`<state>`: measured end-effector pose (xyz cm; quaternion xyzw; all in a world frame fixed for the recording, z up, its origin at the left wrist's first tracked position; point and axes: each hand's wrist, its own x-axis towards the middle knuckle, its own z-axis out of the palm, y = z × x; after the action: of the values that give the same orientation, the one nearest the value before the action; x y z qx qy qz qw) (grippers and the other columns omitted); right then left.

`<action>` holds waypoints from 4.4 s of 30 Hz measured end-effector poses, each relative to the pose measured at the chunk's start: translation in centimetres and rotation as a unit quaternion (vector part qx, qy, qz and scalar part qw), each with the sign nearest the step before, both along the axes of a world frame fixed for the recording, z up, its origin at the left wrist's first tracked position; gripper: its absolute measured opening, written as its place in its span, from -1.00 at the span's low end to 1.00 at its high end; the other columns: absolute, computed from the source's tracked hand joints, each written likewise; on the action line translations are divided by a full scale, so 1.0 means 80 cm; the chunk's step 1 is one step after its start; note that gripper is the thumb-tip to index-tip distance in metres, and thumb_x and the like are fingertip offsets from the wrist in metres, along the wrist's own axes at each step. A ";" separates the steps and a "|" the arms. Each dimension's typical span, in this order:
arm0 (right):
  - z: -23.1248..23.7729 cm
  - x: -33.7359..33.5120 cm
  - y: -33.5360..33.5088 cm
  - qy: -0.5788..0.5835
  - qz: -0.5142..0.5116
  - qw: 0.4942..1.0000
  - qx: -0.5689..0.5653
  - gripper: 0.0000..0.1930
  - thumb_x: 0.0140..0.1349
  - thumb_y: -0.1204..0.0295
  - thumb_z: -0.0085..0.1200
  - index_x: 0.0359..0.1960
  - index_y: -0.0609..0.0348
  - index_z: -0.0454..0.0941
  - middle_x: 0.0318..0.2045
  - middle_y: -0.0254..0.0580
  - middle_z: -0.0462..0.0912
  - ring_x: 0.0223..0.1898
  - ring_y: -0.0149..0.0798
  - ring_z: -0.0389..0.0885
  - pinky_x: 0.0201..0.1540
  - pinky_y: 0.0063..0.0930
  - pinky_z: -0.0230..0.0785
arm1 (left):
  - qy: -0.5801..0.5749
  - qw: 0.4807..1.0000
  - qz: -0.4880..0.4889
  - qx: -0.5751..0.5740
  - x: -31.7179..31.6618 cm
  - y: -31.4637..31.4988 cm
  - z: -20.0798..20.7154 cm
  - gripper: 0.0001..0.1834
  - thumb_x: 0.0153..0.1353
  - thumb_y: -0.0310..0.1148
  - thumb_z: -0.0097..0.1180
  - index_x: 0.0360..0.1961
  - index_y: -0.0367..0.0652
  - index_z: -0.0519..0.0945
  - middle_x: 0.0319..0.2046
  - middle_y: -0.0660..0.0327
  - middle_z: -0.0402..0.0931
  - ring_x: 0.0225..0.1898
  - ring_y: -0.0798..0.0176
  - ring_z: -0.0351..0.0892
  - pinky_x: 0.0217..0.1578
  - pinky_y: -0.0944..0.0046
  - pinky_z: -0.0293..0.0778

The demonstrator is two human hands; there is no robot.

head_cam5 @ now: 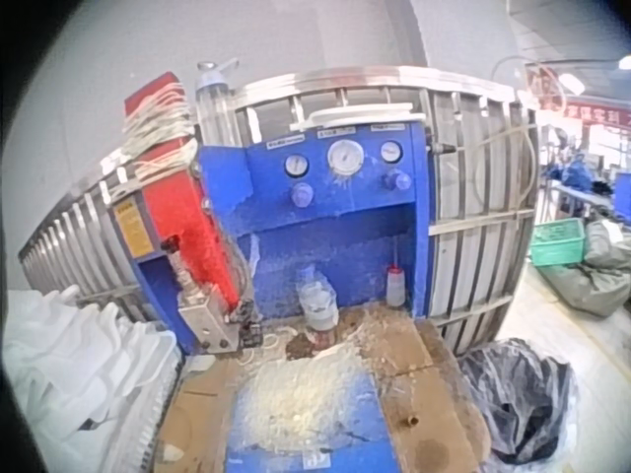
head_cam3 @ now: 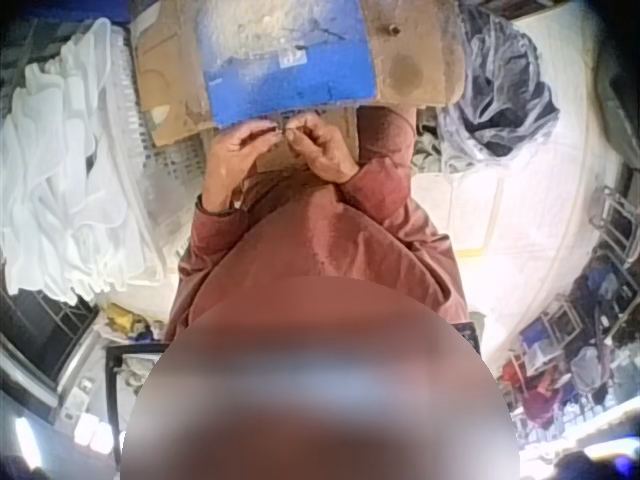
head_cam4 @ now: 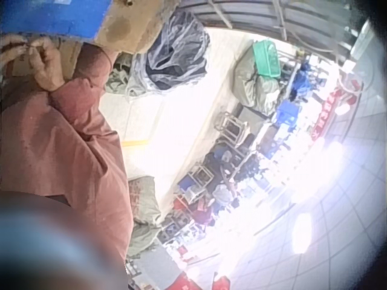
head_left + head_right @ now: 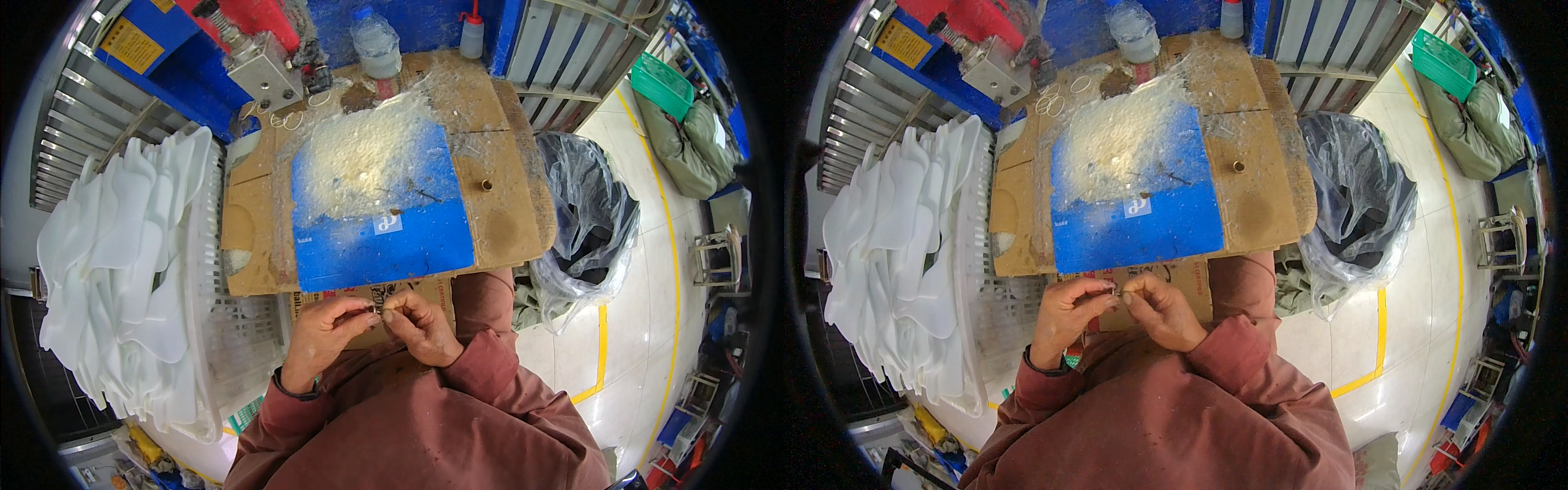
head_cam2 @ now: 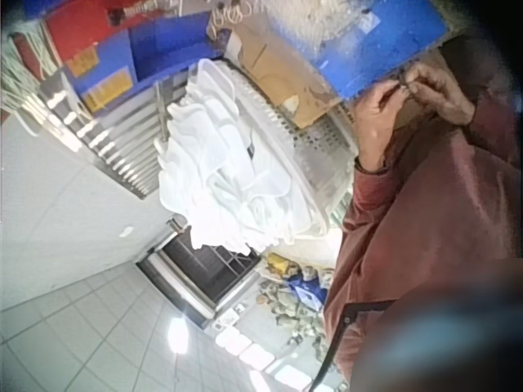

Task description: The person uses a small brush to clean a brass fitting, then inserts a thin wire into it and manipulates the assembly with both hands. The person repeatedly handles the fitting and wire, adjusting and repositioning them on the workbench.

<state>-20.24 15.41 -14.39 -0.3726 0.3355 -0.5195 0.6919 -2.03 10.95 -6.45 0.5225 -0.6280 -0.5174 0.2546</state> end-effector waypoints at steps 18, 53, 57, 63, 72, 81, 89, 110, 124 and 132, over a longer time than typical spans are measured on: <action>-0.004 0.001 -0.002 -0.073 0.039 0.997 0.006 -0.94 0.49 0.43 -0.02 -0.12 0.12 0.46 -0.41 -0.54 0.42 -0.43 -0.64 0.29 -0.40 -0.67 0.23 | -0.008 0.995 -0.063 -0.078 0.004 -0.005 0.000 -0.79 0.14 -0.55 0.36 -0.16 -0.25 0.71 -0.26 0.19 0.69 -0.22 0.36 0.63 -0.21 0.36 0.55; -0.009 0.005 -0.001 -0.057 0.042 0.997 0.045 -0.93 0.46 0.44 0.02 -0.12 0.13 0.48 -0.42 -0.53 0.43 -0.43 -0.64 0.31 -0.40 -0.66 0.23 | -0.049 0.980 -0.106 -0.162 0.011 -0.009 -0.003 -0.77 0.12 -0.51 0.37 -0.17 -0.23 0.69 -0.32 0.14 0.66 -0.29 0.21 0.66 -0.30 0.31 0.55; -0.007 0.007 -0.002 -0.101 0.045 0.990 0.084 -0.93 0.46 0.44 0.01 -0.12 0.12 0.48 -0.42 -0.55 0.43 -0.43 -0.65 0.30 -0.40 -0.67 0.21 | -0.059 0.967 -0.125 -0.216 0.010 -0.011 -0.005 -0.74 0.13 -0.50 0.37 -0.12 -0.24 0.69 -0.28 0.12 0.67 -0.24 0.19 0.68 -0.24 0.28 0.57; 0.002 0.009 -0.003 0.051 -0.013 0.998 -0.042 -0.95 0.47 0.50 -0.02 -0.12 0.13 0.47 -0.46 -0.47 0.44 -0.48 -0.63 0.30 -0.44 -0.66 0.21 | -0.035 0.994 -0.032 -0.093 0.008 -0.003 -0.003 -0.76 0.18 -0.49 0.35 -0.12 -0.30 0.69 -0.31 0.12 0.71 -0.31 0.35 0.68 -0.30 0.35 0.57; 0.009 0.010 -0.004 0.231 -0.110 0.954 -0.158 -0.97 0.42 0.53 0.04 -0.17 0.14 0.49 -0.45 -0.47 0.45 -0.48 -0.62 0.31 -0.46 -0.63 0.20 | 0.063 0.990 0.033 0.123 0.006 -0.002 -0.005 -0.81 0.30 -0.45 0.24 -0.17 -0.39 0.69 -0.36 0.14 0.71 -0.29 0.32 0.72 -0.30 0.38 0.61; 0.004 0.001 -0.003 -0.086 0.062 0.990 0.092 -0.93 0.41 0.49 0.04 -0.21 0.23 0.49 -0.44 -0.40 0.54 -0.40 -0.46 0.52 -0.31 -0.46 0.44 | -0.090 0.977 -0.107 -0.162 0.014 -0.003 -0.003 -0.76 0.19 -0.45 0.33 -0.12 -0.29 0.68 -0.33 0.11 0.71 -0.39 0.25 0.70 -0.38 0.30 0.57; 0.006 0.006 -0.001 0.272 -0.083 0.931 -0.229 -0.90 0.35 0.49 0.12 -0.17 0.19 0.48 -0.47 -0.24 0.52 -0.47 -0.35 0.51 -0.36 -0.38 0.39 | -0.103 0.987 -0.109 -0.060 0.023 -0.003 0.000 -0.80 0.17 -0.45 0.33 -0.18 -0.28 0.70 -0.31 0.05 0.71 -0.35 0.14 0.73 -0.32 0.29 0.59; 0.015 0.004 0.003 0.262 -0.092 0.953 -0.119 -0.89 0.31 0.54 0.14 -0.16 0.20 0.53 -0.39 -0.13 0.60 -0.41 -0.24 0.60 -0.34 -0.42 0.45 | 0.072 0.994 -0.004 0.084 0.019 0.012 -0.016 -0.72 0.35 -0.45 0.20 0.01 -0.40 0.61 -0.24 0.07 0.72 -0.25 0.25 0.74 -0.20 0.30 0.67; 0.013 0.002 0.001 0.355 -0.100 0.897 -0.244 -0.89 0.27 0.57 0.15 -0.19 0.23 0.54 -0.41 -0.09 0.56 -0.40 -0.10 0.62 -0.33 -0.31 0.47 | 0.079 0.990 0.003 0.113 0.018 0.013 -0.020 -0.78 0.34 -0.48 0.19 -0.04 -0.36 0.65 -0.23 0.09 0.72 -0.24 0.27 0.74 -0.23 0.34 0.65; 0.003 0.005 0.008 -0.091 0.056 0.991 0.084 -0.95 0.46 0.48 -0.02 -0.16 0.16 0.48 -0.43 -0.43 0.50 -0.48 -0.56 0.44 -0.42 -0.59 0.36 | -0.107 0.948 -0.160 -0.255 0.022 0.008 -0.008 -0.71 0.23 -0.47 0.31 -0.01 -0.24 0.67 -0.27 0.08 0.73 -0.30 0.28 0.74 -0.27 0.33 0.63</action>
<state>-19.82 16.04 -14.14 -0.2826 0.2925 -0.4817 0.7762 -0.29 11.60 -7.11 0.3858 -0.8376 -0.3150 0.2243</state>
